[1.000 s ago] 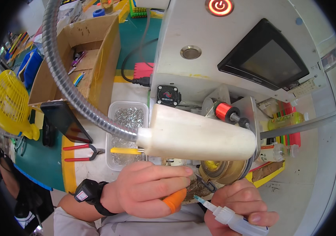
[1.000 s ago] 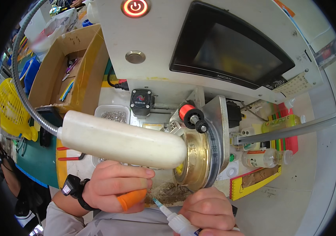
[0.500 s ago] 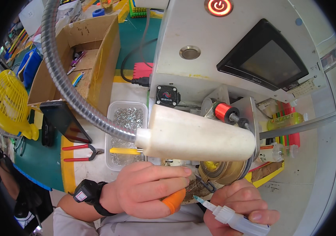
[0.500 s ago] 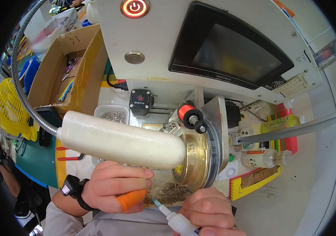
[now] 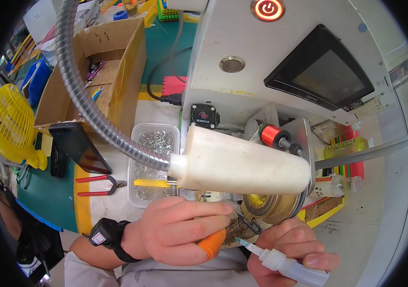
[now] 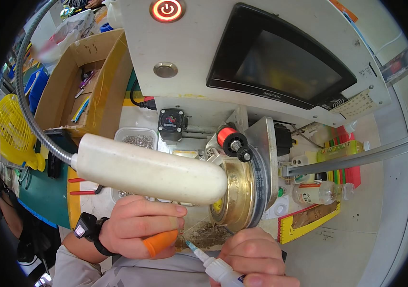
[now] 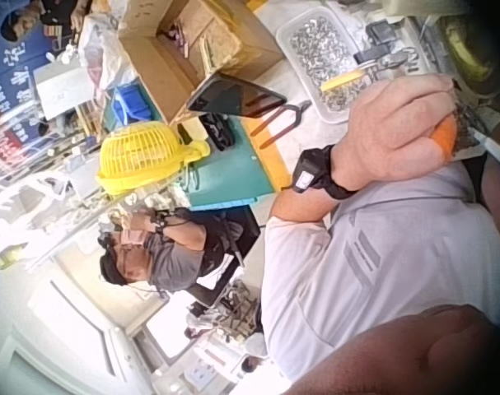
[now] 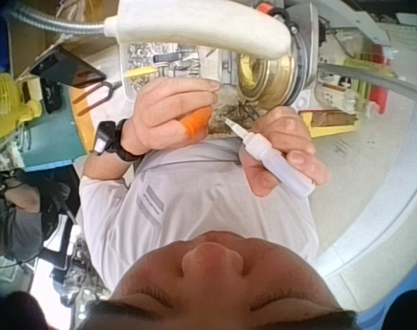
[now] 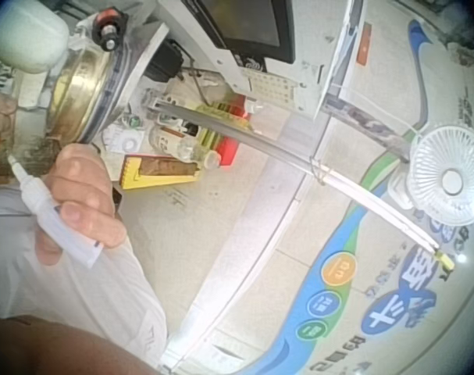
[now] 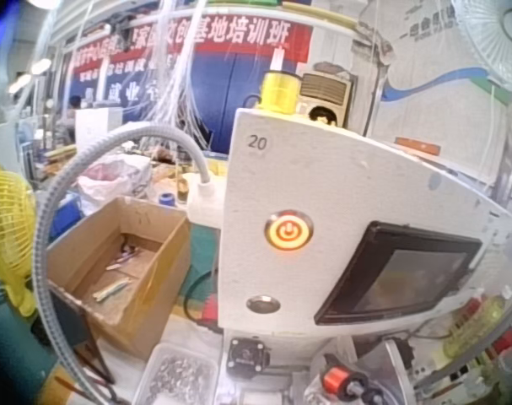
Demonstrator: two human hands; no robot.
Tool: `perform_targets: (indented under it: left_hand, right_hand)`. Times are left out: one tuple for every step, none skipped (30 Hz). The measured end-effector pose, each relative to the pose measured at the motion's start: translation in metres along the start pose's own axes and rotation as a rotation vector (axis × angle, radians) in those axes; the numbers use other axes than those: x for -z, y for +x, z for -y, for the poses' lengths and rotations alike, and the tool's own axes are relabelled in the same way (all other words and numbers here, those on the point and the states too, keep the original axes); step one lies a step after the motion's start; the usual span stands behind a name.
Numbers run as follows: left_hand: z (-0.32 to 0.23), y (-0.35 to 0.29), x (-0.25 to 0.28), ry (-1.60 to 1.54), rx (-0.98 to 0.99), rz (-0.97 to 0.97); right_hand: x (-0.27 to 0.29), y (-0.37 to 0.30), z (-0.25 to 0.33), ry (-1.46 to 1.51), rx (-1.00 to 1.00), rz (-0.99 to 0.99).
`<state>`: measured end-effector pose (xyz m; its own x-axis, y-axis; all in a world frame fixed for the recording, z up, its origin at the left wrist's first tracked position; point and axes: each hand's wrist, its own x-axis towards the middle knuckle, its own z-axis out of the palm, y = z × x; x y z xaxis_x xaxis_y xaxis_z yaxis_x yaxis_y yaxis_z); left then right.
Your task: Assembling small electronic or mechanical components using specialized machinery and hand tools.
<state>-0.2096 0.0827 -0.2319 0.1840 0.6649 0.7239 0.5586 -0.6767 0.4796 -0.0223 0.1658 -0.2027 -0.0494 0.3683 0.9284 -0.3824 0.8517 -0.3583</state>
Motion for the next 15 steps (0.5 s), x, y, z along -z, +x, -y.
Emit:
perform_targets:
  left_hand:
    - [0.0001,-0.0008,0.0002,0.007,0.001,0.0]
    - [-0.0002,0.0011,-0.0002,0.004,-0.008,0.0]
    - [-0.0003,0.003,-0.0007,-0.004,-0.014,0.0]
    - [-0.0005,0.0049,-0.0012,-0.008,-0.025,-0.005]
    - [-0.001,0.0051,-0.001,-0.002,-0.029,-0.008]
    - [-0.0016,0.0056,-0.0006,-0.001,-0.029,-0.007]
    - [-0.0022,0.0066,-0.0002,0.005,-0.033,-0.001]
    - [-0.0015,0.0042,-0.0002,0.018,-0.026,0.004]
    - [-0.0009,0.002,-0.0005,0.025,-0.019,0.005]
    - [-0.0005,-0.0001,-0.0009,0.029,-0.009,0.001]
    - [-0.0005,0.0003,-0.0011,0.024,-0.008,-0.005]
    - [-0.0004,0.0006,-0.0013,0.021,-0.01,-0.006]
    - [-0.0003,0.0008,-0.0015,0.02,-0.013,-0.008]
    - [-0.0005,0.0011,-0.0017,0.019,-0.017,-0.008]
    - [-0.0009,0.0018,-0.0013,0.018,-0.018,-0.009]
  right_hand:
    - [-0.0007,-0.0006,-0.0007,0.005,-0.002,0.0]
    - [-0.0003,0.0014,0.0015,-0.009,-0.005,0.001]
    - [0.0003,0.0032,0.0037,-0.023,-0.008,0.002]
    - [0.0012,0.005,0.006,-0.032,-0.005,0.004]
    - [0.0016,0.0048,0.0066,-0.028,-0.012,0.002]
    - [0.0021,0.0049,0.0075,-0.025,-0.019,0.001]
    - [0.003,0.0057,0.0085,-0.026,-0.017,0.0]
    - [0.0032,0.0033,0.0064,-0.015,-0.024,0.008]
    - [0.0031,0.0011,0.0045,-0.005,-0.03,0.015]
    - [0.0026,-0.0012,0.0028,0.004,-0.034,0.014]
    - [0.0026,-0.0005,0.0036,0.001,-0.037,0.017]
    - [0.0027,0.0001,0.0043,-0.002,-0.041,0.02]
    - [0.0032,0.0008,0.0048,-0.004,-0.04,0.022]
    - [0.0042,0.0016,0.0054,-0.003,-0.044,0.031]
    - [0.0048,0.0021,0.006,-0.002,-0.047,0.04]
